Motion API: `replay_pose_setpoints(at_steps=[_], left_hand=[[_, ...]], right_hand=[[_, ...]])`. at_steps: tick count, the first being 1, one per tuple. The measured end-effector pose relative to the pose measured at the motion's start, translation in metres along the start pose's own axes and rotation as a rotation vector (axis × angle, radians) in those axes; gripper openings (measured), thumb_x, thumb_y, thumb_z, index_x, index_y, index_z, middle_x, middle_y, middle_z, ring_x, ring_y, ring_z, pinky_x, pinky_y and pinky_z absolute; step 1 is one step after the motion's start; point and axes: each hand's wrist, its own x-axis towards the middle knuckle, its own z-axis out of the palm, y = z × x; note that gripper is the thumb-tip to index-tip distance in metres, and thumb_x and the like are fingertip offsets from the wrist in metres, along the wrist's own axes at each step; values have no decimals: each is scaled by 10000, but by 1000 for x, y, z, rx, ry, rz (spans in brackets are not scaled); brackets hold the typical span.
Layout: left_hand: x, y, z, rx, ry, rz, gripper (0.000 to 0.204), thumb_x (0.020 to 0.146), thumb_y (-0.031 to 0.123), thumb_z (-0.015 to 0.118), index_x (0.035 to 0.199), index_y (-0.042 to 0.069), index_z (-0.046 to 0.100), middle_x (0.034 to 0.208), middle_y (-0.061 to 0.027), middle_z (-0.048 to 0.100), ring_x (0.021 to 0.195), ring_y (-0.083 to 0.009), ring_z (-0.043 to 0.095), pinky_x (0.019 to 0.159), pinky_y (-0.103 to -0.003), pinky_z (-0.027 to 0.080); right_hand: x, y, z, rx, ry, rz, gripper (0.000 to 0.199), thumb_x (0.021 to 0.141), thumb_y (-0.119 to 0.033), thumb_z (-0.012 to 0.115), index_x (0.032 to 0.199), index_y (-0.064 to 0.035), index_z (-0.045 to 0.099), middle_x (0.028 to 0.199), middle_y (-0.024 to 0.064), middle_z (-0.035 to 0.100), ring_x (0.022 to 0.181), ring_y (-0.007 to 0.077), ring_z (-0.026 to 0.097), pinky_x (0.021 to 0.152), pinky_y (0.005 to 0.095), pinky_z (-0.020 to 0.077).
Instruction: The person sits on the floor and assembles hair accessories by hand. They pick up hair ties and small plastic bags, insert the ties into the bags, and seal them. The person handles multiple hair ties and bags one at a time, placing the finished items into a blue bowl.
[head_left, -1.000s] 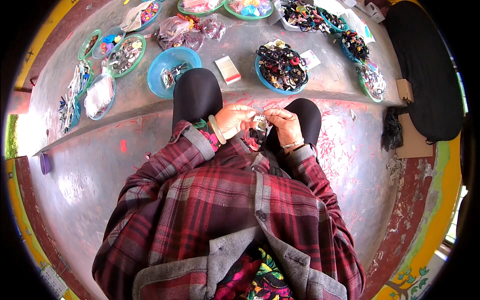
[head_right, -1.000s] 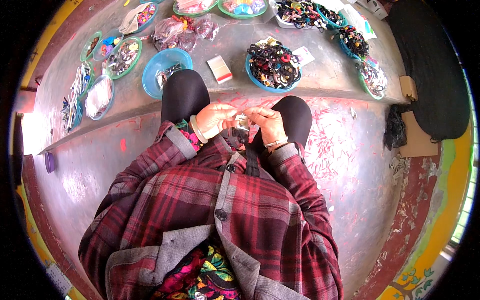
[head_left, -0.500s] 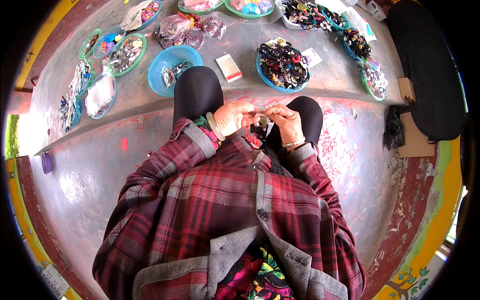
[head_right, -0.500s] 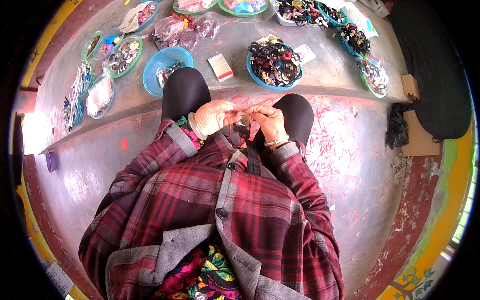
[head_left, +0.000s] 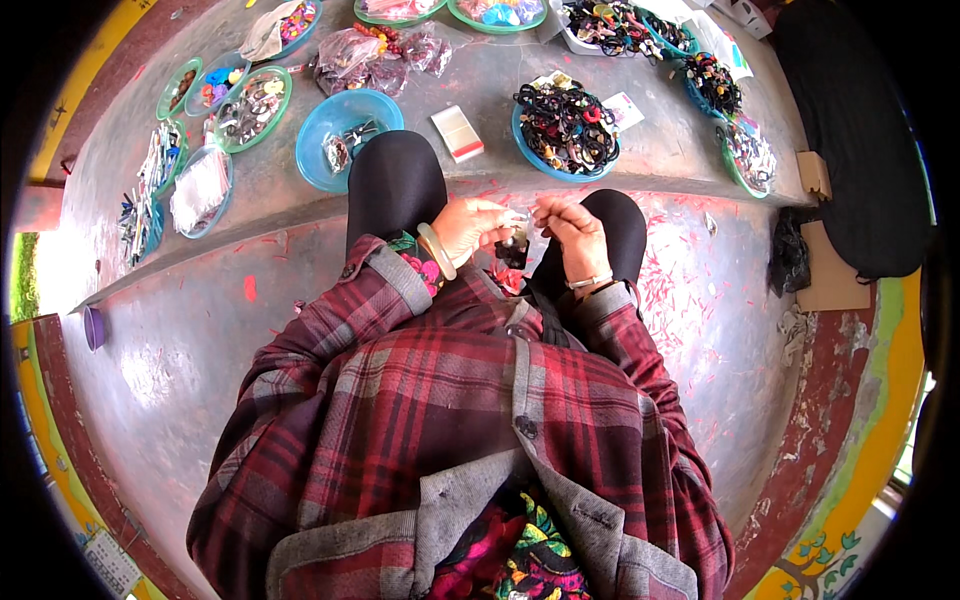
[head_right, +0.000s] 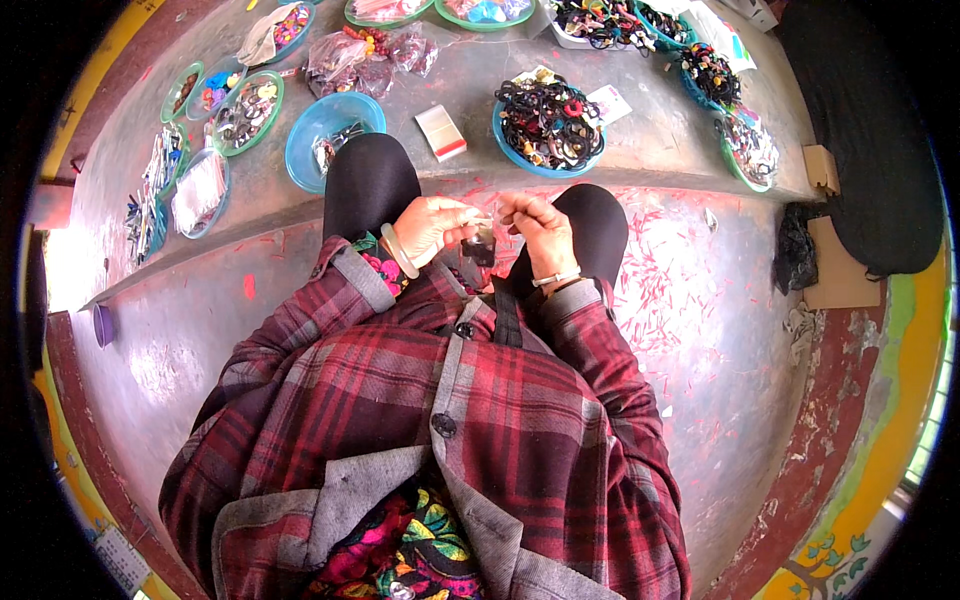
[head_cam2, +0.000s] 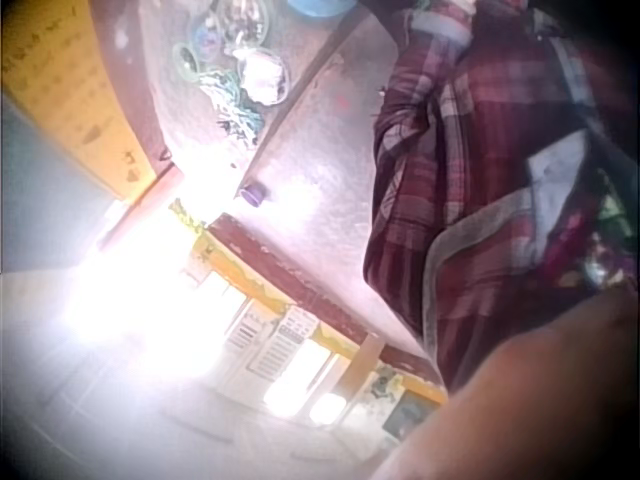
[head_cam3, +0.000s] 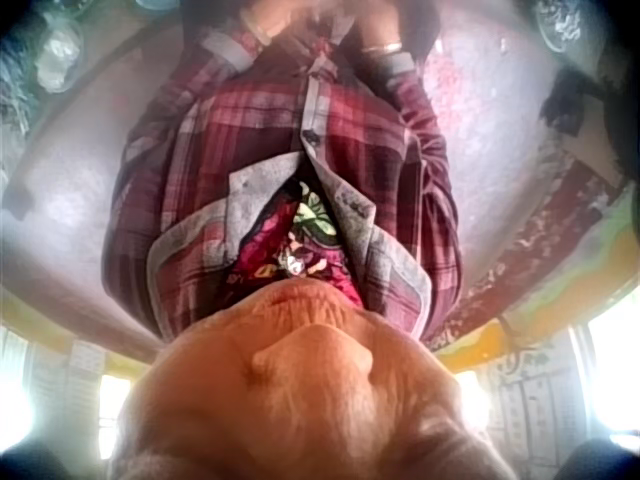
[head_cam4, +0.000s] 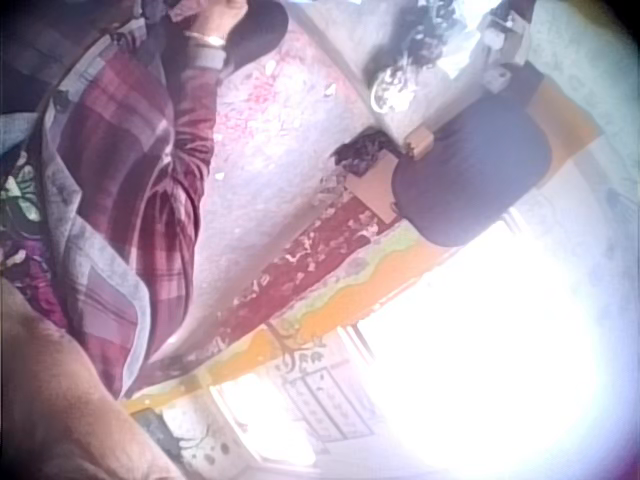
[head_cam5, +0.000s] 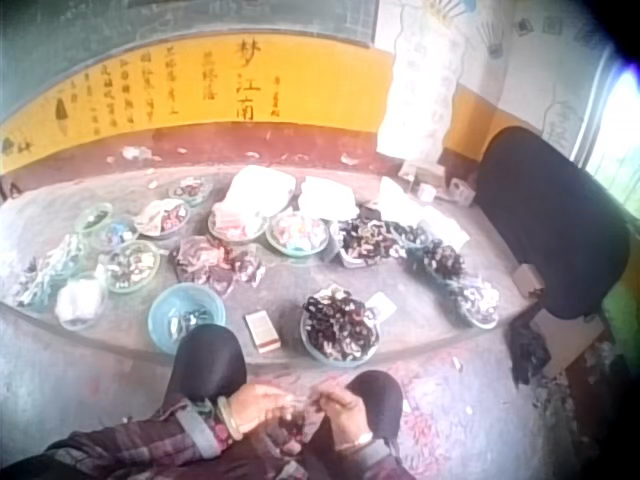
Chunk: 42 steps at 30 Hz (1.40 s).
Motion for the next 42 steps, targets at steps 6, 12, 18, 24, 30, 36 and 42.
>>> replay_pose_setpoints(at_steps=[6, 12, 18, 24, 30, 36, 42], left_hand=[[-10, 10, 17, 242, 83, 142, 226, 857, 161, 534, 976, -23, 592, 859, -57, 627, 699, -86, 580, 601, -153, 413], [-11, 2, 17, 395, 24, 255, 243, 860, 199, 536, 986, 0, 596, 837, -47, 623, 699, -81, 590, 568, -170, 427], [-23, 19, 32, 406, 101, 185, 227, 860, 180, 532, 980, -1, 597, 851, -46, 620, 647, -96, 600, 547, -187, 450], [-22, 19, 29, 377, 77, 195, 236, 858, 184, 536, 965, -18, 592, 840, -63, 609, 646, -115, 598, 560, -208, 477], [-19, 16, 22, 250, 41, 156, 255, 866, 192, 523, 954, -42, 574, 755, -47, 563, 625, -107, 564, 554, -210, 486], [-18, 18, 23, 146, -33, 136, 296, 882, 216, 495, 1032, -37, 538, 838, -70, 575, 646, -107, 561, 553, -209, 491], [-19, 26, 32, 518, -31, 248, 310, 845, 237, 562, 1039, -5, 555, 786, -48, 594, 572, -62, 523, 479, -189, 420]], right_hand=[[-1, -4, 6, -14, 18, 113, 311, 789, -193, 623, 1053, -38, 572, 958, 25, 601, 850, 84, 537, 702, 230, 412], [-3, 4, 12, -41, 67, -4, 100, 752, -7, 631, 850, 13, 639, 750, 31, 618, 659, 90, 538, 628, 215, 428], [-7, -1, 12, -7, 84, -78, 41, 748, -26, 643, 781, -3, 653, 728, 33, 623, 660, 85, 543, 631, 211, 430], [-12, -9, 16, -39, 87, -164, 32, 756, -32, 636, 768, -4, 648, 714, 28, 617, 646, 81, 533, 626, 209, 424], [-11, -6, 14, -32, 88, -120, 41, 766, -45, 632, 749, -8, 635, 681, 8, 594, 630, 67, 510, 595, 204, 401], [-8, -2, 10, 68, 37, -70, 73, 799, -78, 605, 757, -20, 620, 680, -5, 575, 626, 62, 492, 597, 200, 398], [-10, -6, 15, 6, 39, -144, 71, 816, -52, 576, 760, -13, 596, 684, 7, 570, 627, 65, 504, 583, 203, 416]])
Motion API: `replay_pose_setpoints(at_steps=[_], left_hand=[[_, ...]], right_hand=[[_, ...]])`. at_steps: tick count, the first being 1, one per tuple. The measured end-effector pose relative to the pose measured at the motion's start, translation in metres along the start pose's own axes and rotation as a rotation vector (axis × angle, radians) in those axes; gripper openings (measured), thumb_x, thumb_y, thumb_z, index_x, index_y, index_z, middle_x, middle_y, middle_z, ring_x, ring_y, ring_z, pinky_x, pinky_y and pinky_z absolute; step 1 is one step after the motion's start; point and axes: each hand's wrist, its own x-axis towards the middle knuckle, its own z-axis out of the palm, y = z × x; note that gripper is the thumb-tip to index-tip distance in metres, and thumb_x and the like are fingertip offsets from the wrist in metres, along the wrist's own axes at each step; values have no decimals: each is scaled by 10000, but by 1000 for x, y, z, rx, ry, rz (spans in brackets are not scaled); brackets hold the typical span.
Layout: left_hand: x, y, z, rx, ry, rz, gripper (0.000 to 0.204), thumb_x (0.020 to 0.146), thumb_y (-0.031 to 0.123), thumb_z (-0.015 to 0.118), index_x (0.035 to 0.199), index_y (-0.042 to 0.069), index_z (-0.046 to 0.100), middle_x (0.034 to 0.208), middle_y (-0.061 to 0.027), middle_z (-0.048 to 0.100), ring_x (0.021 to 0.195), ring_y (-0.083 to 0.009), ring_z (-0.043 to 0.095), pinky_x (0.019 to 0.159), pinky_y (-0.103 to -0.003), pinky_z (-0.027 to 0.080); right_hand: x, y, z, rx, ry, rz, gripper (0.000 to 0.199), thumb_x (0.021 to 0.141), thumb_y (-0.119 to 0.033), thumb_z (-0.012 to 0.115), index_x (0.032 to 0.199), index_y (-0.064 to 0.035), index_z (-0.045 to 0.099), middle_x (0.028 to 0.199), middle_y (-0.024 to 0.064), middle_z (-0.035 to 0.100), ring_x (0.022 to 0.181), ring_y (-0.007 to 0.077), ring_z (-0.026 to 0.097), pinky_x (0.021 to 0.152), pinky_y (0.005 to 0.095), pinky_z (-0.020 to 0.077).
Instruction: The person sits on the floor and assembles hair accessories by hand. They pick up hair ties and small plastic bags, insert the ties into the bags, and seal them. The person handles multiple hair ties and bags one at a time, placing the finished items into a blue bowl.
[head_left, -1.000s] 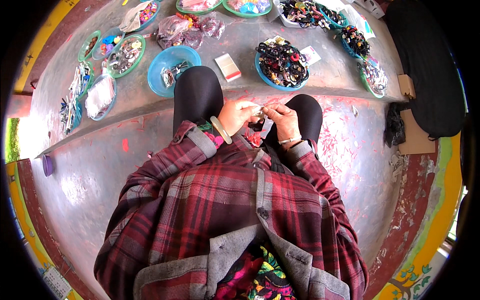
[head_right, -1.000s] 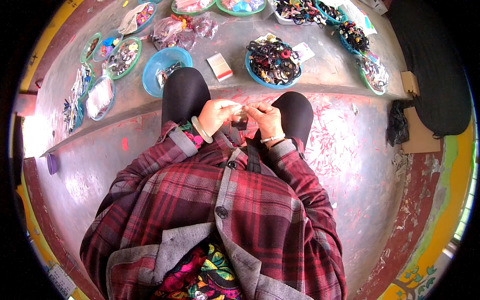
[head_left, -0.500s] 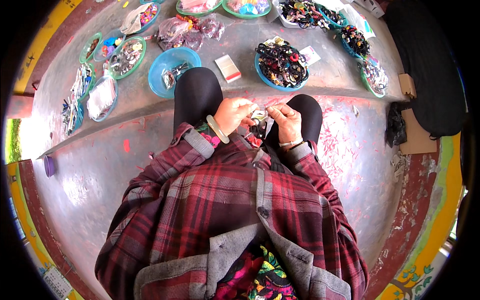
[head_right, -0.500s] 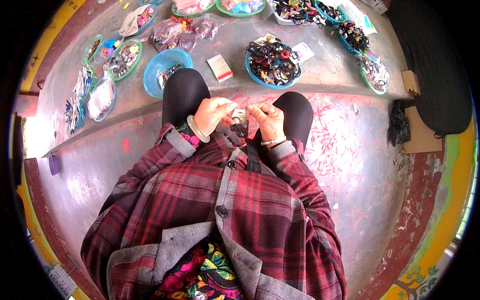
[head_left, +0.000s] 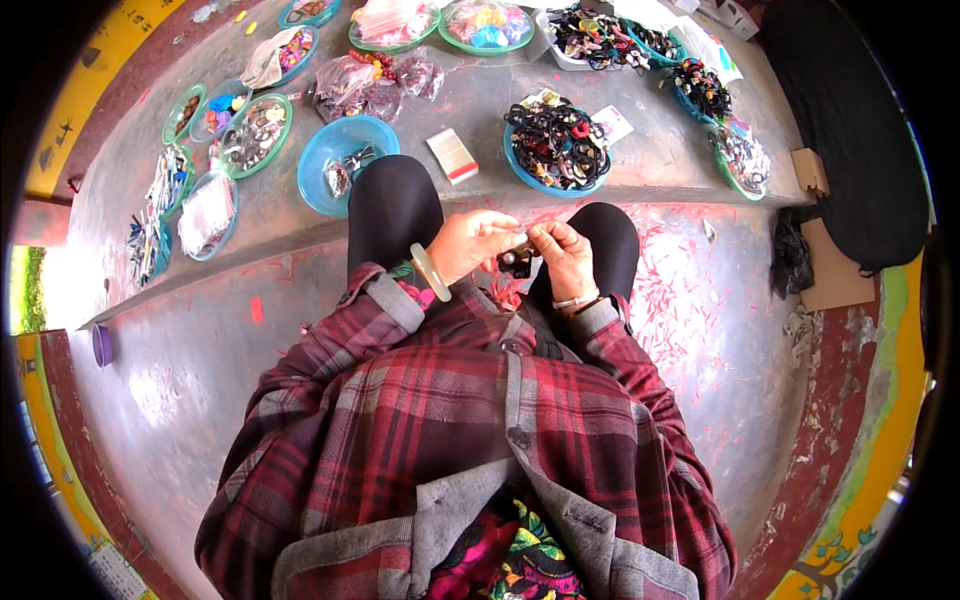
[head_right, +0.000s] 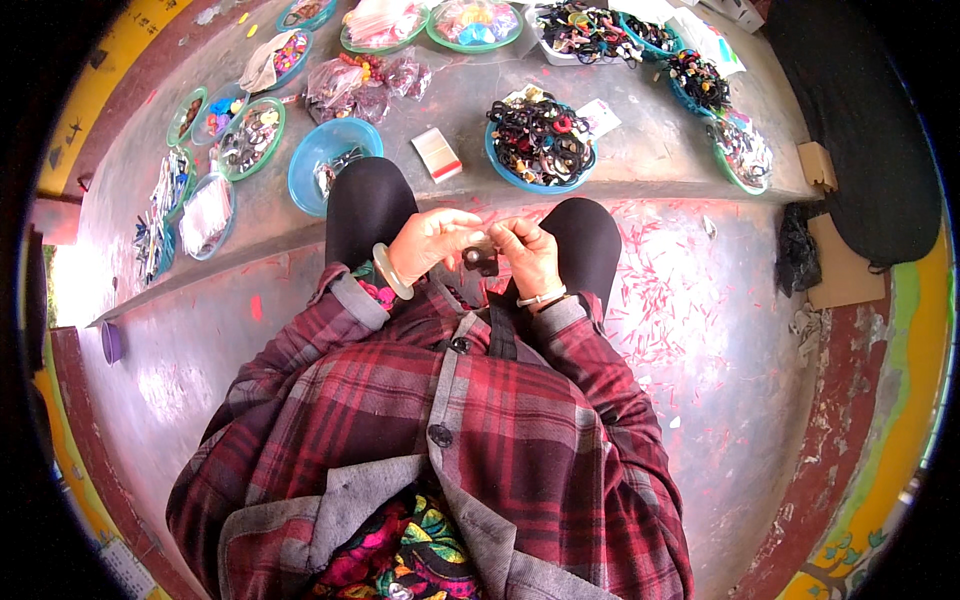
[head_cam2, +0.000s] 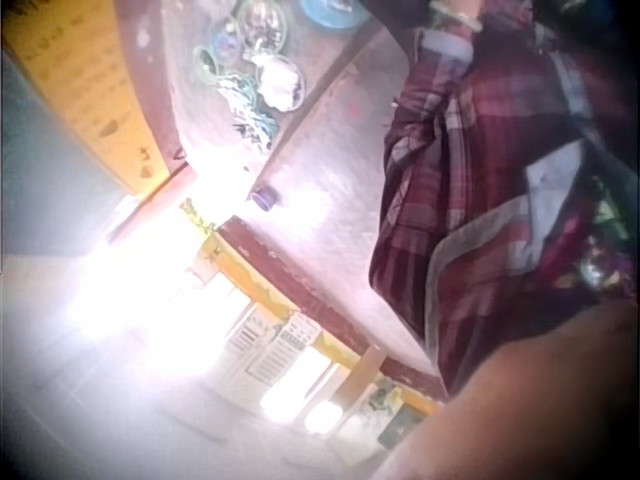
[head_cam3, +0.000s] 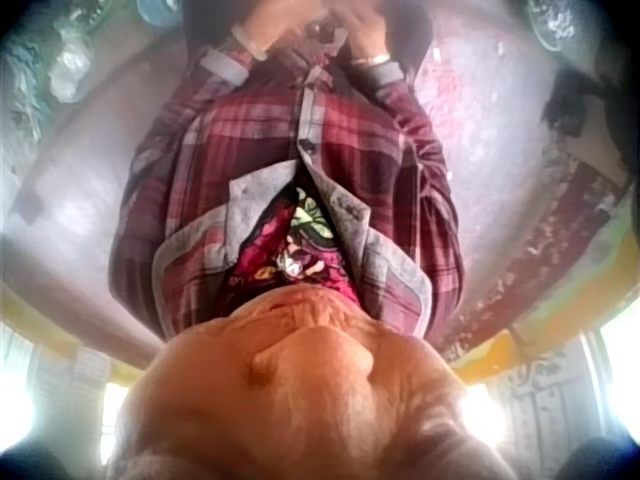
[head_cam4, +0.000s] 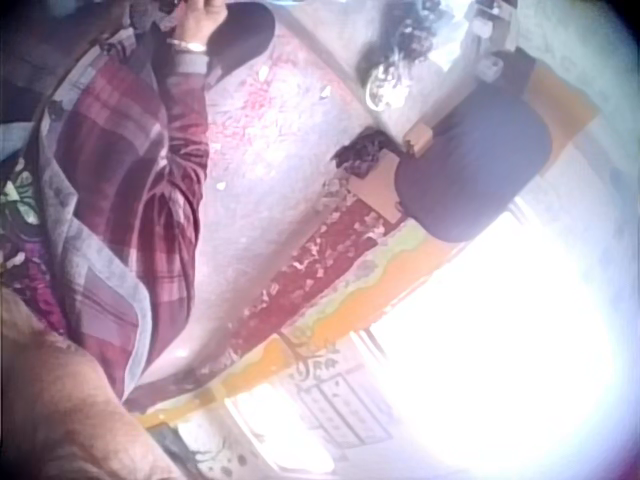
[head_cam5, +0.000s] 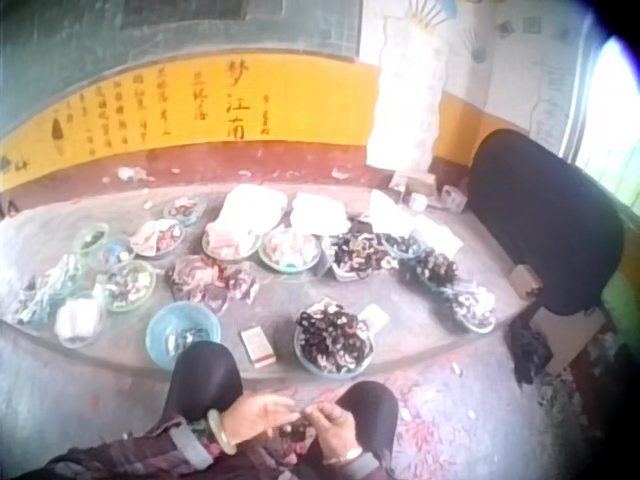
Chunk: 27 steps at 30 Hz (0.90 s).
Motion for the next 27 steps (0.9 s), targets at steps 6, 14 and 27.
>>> replay_pose_setpoints(at_steps=[6, 14, 27], left_hand=[[2, -3, 1, 175, 18, -9, 224, 821, 221, 591, 861, 6, 638, 591, 0, 548, 487, -45, 477, 421, -205, 380], [1, -11, -4, 173, 17, 12, 218, 819, 204, 583, 858, -2, 639, 555, 11, 516, 448, -55, 457, 397, -219, 347], [0, -8, -6, -382, -50, -336, 500, 822, 442, 534, 986, -30, 534, 870, -136, 617, 782, -177, 626, 419, -154, 365]], right_hand=[[-2, -6, 3, -167, -68, -145, 66, 812, -47, 580, 766, -1, 589, 693, 15, 572, 609, 67, 515, 547, 203, 425], [-4, -7, 2, -250, -35, -196, 61, 796, -50, 599, 755, -5, 602, 676, 9, 559, 581, 58, 485, 524, 192, 391], [11, 14, -13, 453, 342, 240, 81, 838, -122, 561, 782, -63, 562, 632, -36, 513, 537, 54, 459, 492, 178, 369]])
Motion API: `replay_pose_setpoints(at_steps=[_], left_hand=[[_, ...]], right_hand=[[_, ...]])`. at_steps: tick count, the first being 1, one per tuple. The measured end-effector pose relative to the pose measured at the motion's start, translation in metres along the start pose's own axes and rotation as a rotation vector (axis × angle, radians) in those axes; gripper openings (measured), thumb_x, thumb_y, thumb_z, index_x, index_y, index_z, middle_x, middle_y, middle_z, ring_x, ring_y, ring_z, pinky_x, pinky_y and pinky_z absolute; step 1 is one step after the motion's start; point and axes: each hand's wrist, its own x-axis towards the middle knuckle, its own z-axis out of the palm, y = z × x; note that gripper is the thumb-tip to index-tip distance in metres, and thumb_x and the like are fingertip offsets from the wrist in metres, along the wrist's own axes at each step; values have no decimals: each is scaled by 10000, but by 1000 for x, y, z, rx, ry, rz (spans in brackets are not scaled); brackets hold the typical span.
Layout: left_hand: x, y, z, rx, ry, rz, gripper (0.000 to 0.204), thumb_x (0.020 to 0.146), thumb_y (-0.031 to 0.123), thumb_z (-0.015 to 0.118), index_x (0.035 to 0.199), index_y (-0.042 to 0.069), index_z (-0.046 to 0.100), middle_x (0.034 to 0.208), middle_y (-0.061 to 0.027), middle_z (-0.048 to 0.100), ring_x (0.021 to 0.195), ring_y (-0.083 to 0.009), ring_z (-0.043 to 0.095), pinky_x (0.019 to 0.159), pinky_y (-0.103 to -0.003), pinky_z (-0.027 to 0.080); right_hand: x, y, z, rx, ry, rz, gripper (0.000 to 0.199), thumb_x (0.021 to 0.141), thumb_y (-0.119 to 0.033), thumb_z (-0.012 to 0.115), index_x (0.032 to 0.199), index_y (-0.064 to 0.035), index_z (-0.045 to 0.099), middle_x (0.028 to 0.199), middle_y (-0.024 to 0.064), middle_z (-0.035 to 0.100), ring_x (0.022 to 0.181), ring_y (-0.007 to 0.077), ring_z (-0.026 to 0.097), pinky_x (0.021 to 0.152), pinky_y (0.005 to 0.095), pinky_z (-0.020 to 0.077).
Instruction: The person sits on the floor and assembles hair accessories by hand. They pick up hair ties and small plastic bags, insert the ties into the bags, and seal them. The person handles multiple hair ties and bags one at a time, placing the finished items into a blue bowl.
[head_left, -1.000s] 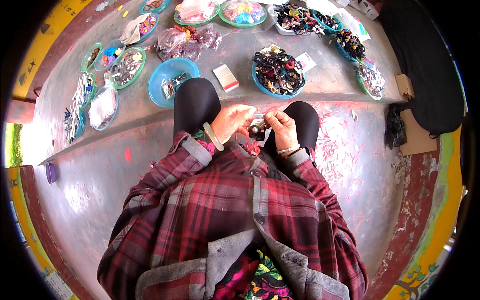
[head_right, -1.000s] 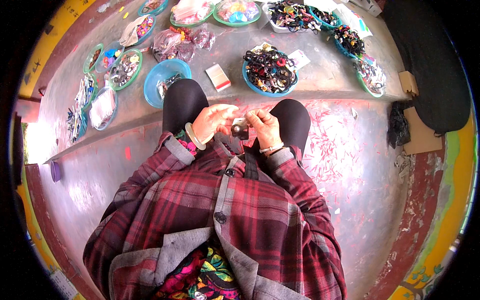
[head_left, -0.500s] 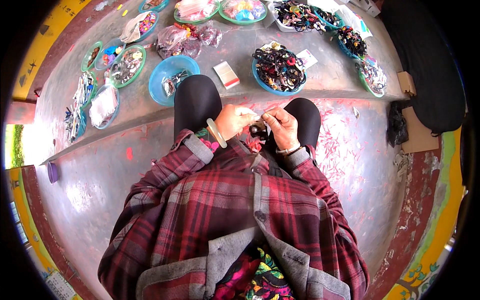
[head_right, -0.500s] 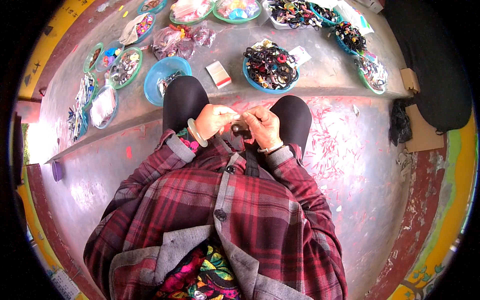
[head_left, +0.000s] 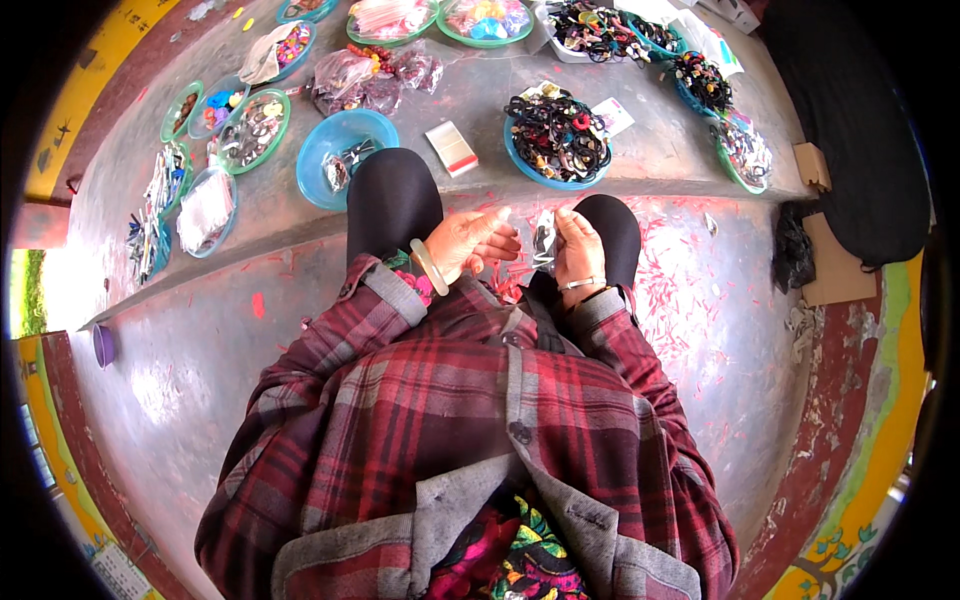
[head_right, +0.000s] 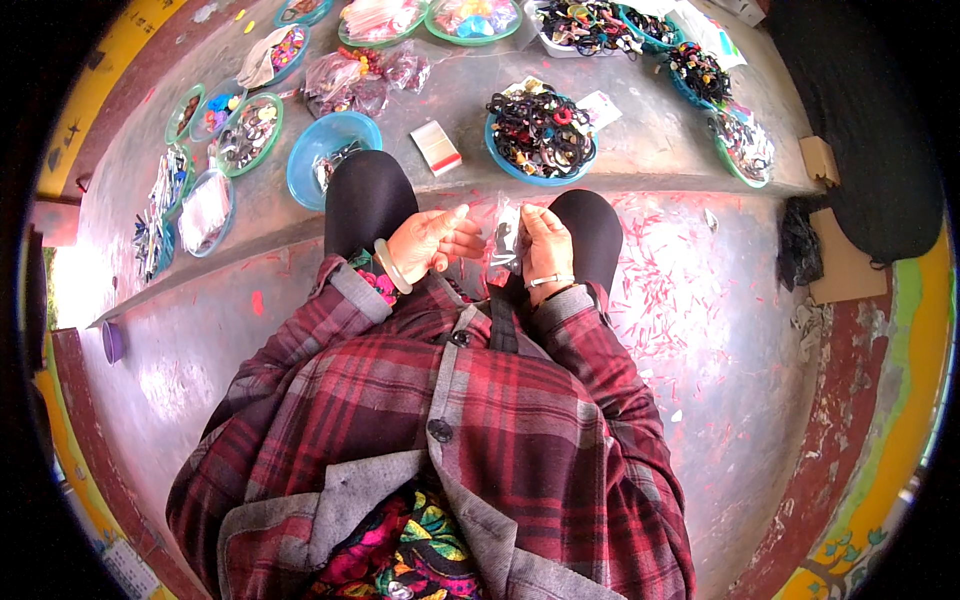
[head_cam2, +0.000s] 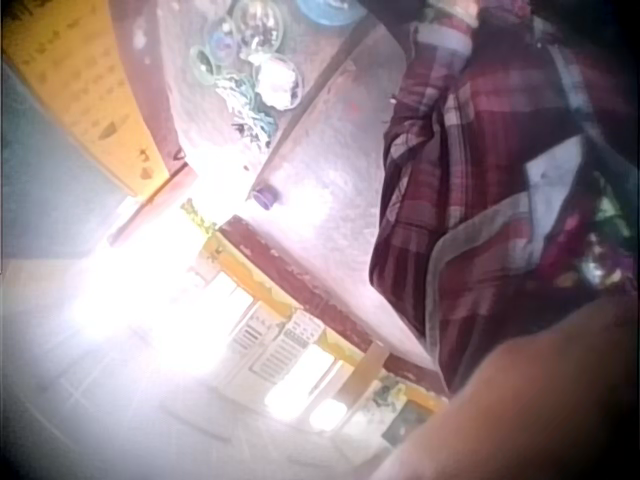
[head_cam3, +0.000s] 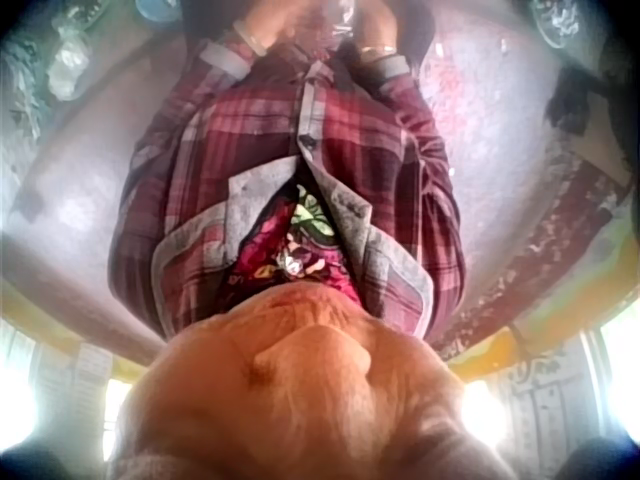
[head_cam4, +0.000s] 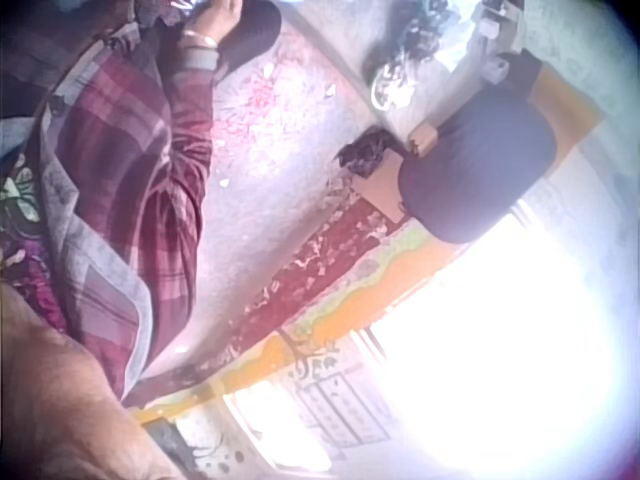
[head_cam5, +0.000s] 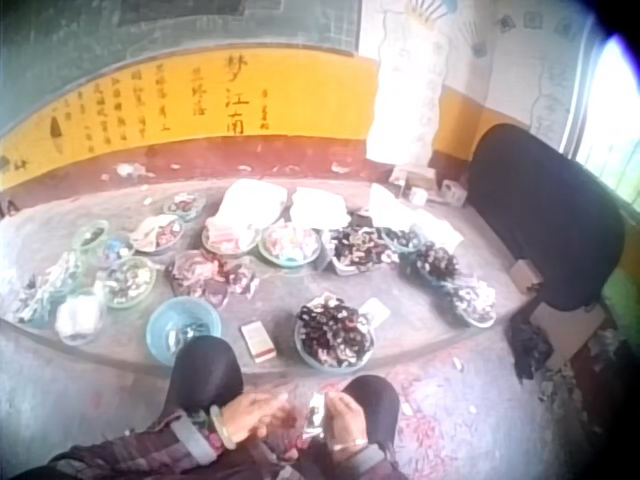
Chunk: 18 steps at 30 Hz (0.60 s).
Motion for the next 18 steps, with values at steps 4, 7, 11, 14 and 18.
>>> replay_pose_setpoints(at_steps=[4, 7, 11, 14, 18], left_hand=[[-2, -3, 7, 247, -79, -8, 549, 783, 494, 559, 971, -21, 553, 895, -100, 626, 834, -165, 618, 438, -175, 361], [0, -10, 9, 353, -62, 61, 396, 820, 378, 560, 928, -3, 568, 875, -109, 630, 702, -118, 614, 412, -154, 358], [5, -14, 2, 300, 47, 142, 302, 842, 272, 554, 947, -11, 566, 796, -60, 626, 644, -91, 599, 401, -162, 363], [6, -13, -4, 434, 128, 268, 238, 852, 211, 533, 915, -14, 580, 707, -28, 601, 524, -57, 529, 399, -180, 366], [2, -7, -3, 576, 167, 353, 200, 848, 182, 524, 871, -5, 593, 679, -26, 585, 444, -49, 468, 397, -194, 368]], right_hand=[[-3, -2, -1, -69, 12, -48, 102, 850, -144, 544, 787, -64, 553, 629, -40, 500, 516, 51, 430, 478, 184, 356], [-1, -1, -7, -105, -1, -63, 121, 858, -155, 531, 790, -57, 555, 632, -35, 498, 533, 56, 448, 484, 201, 379], [-4, -4, 2, -30, 33, -66, 112, 858, -157, 531, 804, -62, 554, 623, -35, 483, 513, 56, 431, 474, 203, 374], [-6, -7, 3, -46, 9, -2, 116, 844, -191, 554, 824, -77, 562, 652, -26, 517, 540, 71, 478, 503, 208, 411], [-12, -12, 10, -117, -44, 28, 151, 819, -224, 592, 825, -74, 595, 700, -8, 575, 585, 90, 541, 549, 226, 458]])
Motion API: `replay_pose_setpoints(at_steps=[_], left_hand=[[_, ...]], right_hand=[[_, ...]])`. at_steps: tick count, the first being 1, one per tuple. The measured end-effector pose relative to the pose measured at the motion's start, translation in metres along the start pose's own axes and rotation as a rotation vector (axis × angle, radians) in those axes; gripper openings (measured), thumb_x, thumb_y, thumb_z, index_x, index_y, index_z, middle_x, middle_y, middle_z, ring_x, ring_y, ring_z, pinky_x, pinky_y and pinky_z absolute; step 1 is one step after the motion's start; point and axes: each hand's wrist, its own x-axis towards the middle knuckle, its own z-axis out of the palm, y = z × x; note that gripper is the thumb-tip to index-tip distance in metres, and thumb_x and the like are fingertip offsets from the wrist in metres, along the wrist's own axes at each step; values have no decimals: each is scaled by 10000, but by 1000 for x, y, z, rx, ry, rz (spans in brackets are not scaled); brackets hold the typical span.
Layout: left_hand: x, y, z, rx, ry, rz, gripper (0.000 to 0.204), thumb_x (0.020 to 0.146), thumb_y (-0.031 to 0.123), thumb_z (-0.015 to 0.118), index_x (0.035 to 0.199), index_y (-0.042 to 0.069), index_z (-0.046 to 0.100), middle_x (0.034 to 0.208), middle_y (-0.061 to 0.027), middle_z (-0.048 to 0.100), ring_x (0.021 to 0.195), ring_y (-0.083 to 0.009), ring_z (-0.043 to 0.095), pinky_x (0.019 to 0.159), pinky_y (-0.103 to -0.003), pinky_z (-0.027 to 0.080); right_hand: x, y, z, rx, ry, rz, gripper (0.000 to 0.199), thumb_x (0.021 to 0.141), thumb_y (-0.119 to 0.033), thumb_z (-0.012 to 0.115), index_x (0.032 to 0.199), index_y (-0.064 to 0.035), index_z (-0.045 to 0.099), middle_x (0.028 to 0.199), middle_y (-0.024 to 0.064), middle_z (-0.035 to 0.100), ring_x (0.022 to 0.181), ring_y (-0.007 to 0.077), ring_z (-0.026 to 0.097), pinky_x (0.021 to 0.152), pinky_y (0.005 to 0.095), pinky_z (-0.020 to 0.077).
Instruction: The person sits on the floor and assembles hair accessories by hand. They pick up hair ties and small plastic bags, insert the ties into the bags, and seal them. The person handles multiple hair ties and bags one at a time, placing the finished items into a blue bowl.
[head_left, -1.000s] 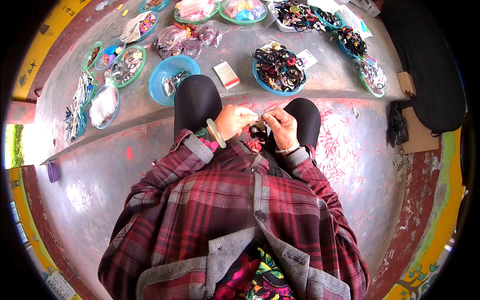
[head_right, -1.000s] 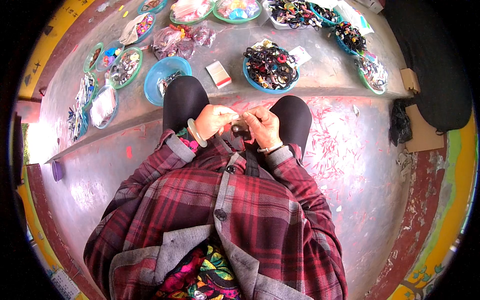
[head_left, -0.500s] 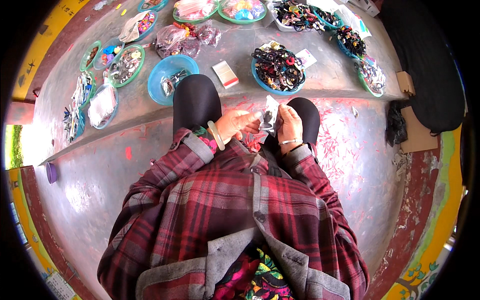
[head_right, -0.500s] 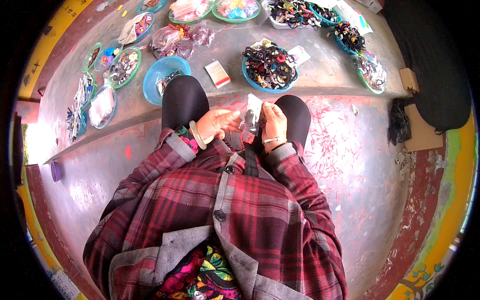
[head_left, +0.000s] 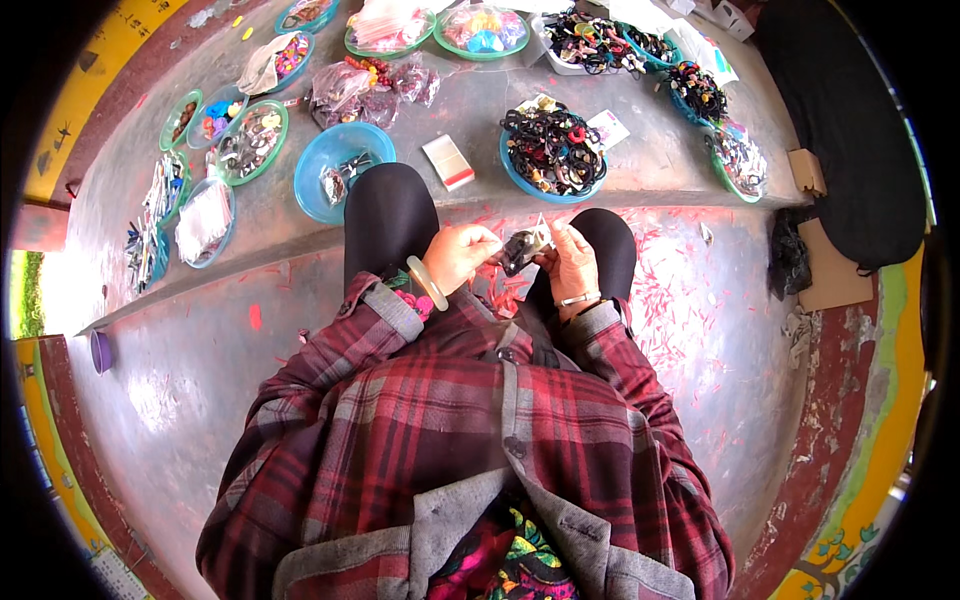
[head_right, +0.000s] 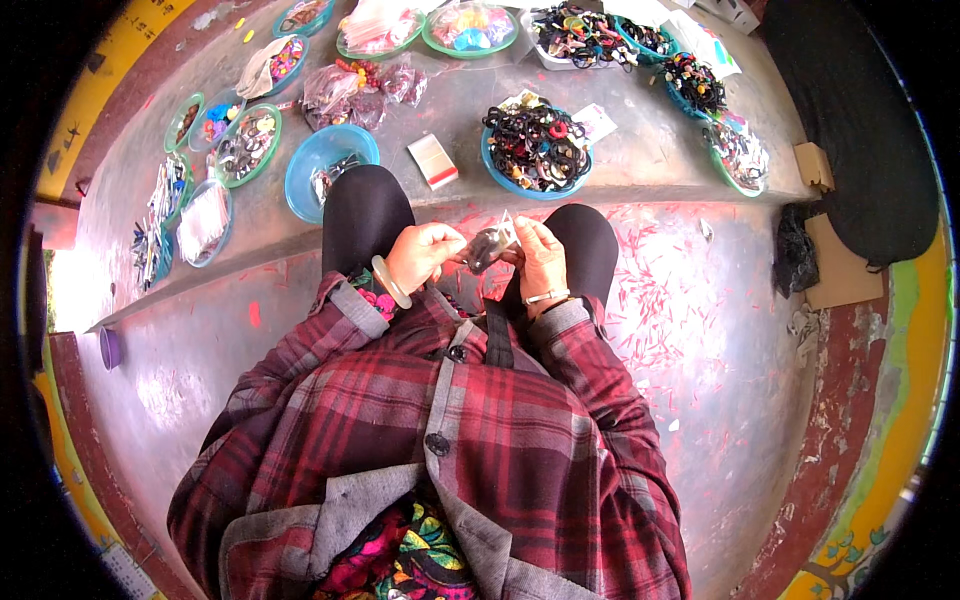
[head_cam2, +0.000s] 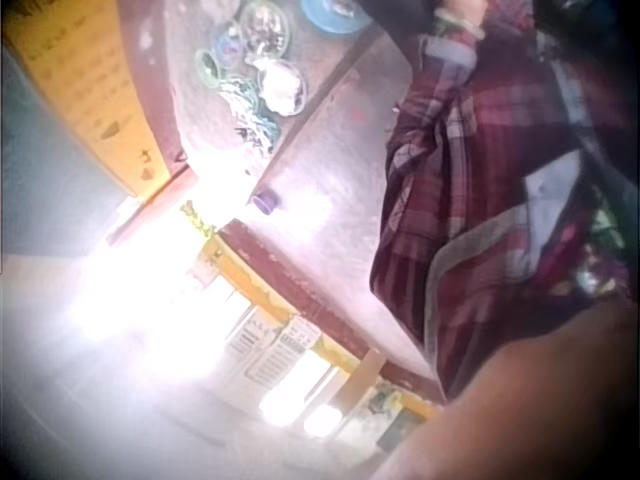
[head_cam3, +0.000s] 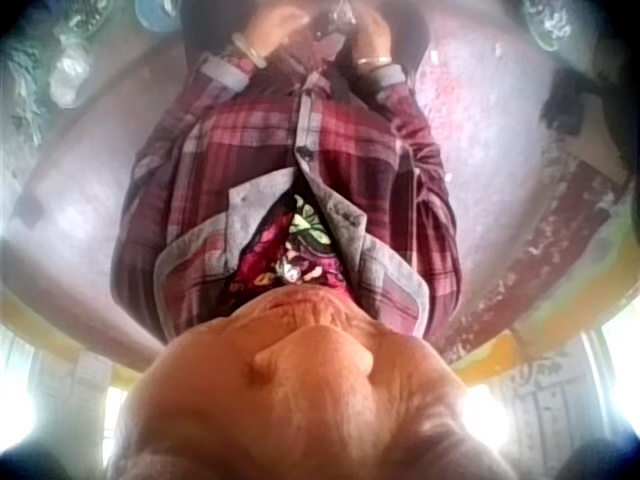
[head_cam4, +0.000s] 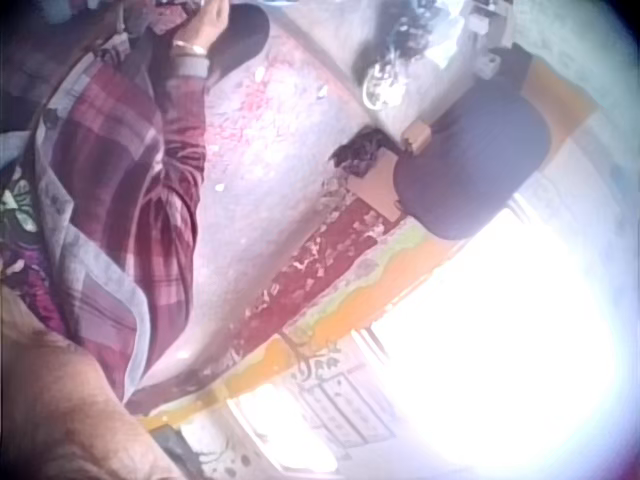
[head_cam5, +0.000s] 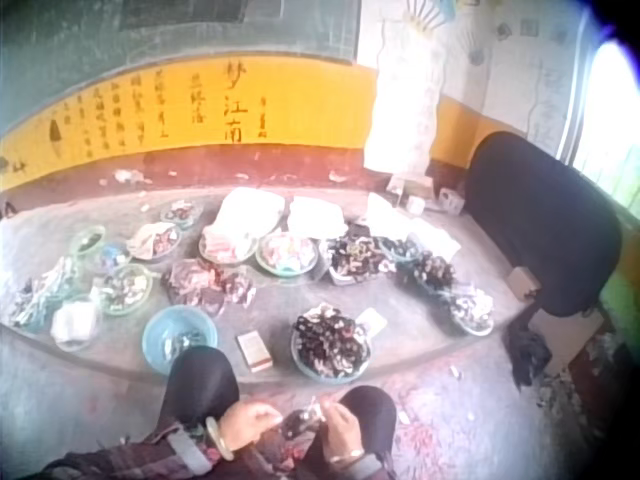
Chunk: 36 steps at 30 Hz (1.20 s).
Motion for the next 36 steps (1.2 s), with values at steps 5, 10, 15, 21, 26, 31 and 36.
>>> replay_pose_setpoints(at_steps=[5, 10, 15, 21, 26, 31, 36], left_hand=[[0, -5, -1, 9, -24, 19, 183, 845, 168, 527, 851, -3, 591, 679, -24, 585, 439, -46, 463, 396, -193, 366], [3, -6, -1, -90, -3, -16, 164, 844, 152, 528, 827, 1, 591, 703, -33, 600, 444, -48, 470, 401, -187, 366], [3, -7, -2, -333, -44, -143, 176, 846, 175, 538, 897, 11, 575, 775, -34, 602, 530, -47, 504, 404, -168, 371], [0, 2, 5, -497, -152, -263, 278, 835, 221, 565, 1031, 24, 550, 842, -11, 591, 587, -11, 489, 400, -127, 349], [3, -3, 6, -414, -256, -313, 299, 817, 234, 592, 1019, 13, 577, 778, 16, 579, 531, 16, 442, 381, -122, 300], [4, -8, 5, -403, -221, -289, 271, 815, 218, 596, 982, 5, 591, 741, 13, 574, 497, 10, 425, 378, -126, 294], [5, -6, 4, -462, -70, -242, 240, 815, 194, 596, 964, 7, 594, 740, 10, 577, 495, 4, 434, 376, -129, 302]], right_hand=[[5, 8, -8, -80, -3, -81, 147, 816, -172, 594, 783, -29, 600, 676, 5, 570, 570, 89, 513, 539, 219, 423], [5, 8, -9, -34, 31, -94, 128, 813, -137, 592, 766, -18, 593, 656, 10, 562, 536, 82, 460, 512, 212, 367], [3, 4, -5, -16, -5, -74, 125, 812, -142, 593, 754, -31, 591, 656, 12, 567, 542, 86, 477, 518, 215, 377], [6, 10, -10, -59, -27, -16, 139, 801, -162, 610, 776, -27, 594, 688, 31, 592, 570, 109, 535, 546, 235, 429], [9, 18, -14, -118, -78, 6, 160, 801, -172, 613, 796, -12, 601, 705, 45, 603, 576, 126, 546, 551, 245, 440], [10, 13, -12, -80, -4, 36, 280, 835, -294, 561, 837, -15, 585, 731, 53, 603, 578, 134, 547, 551, 247, 439], [7, 3, -11, -81, -60, 134, 391, 855, -413, 489, 893, -32, 569, 772, 65, 612, 680, 141, 594, 554, 235, 448]])
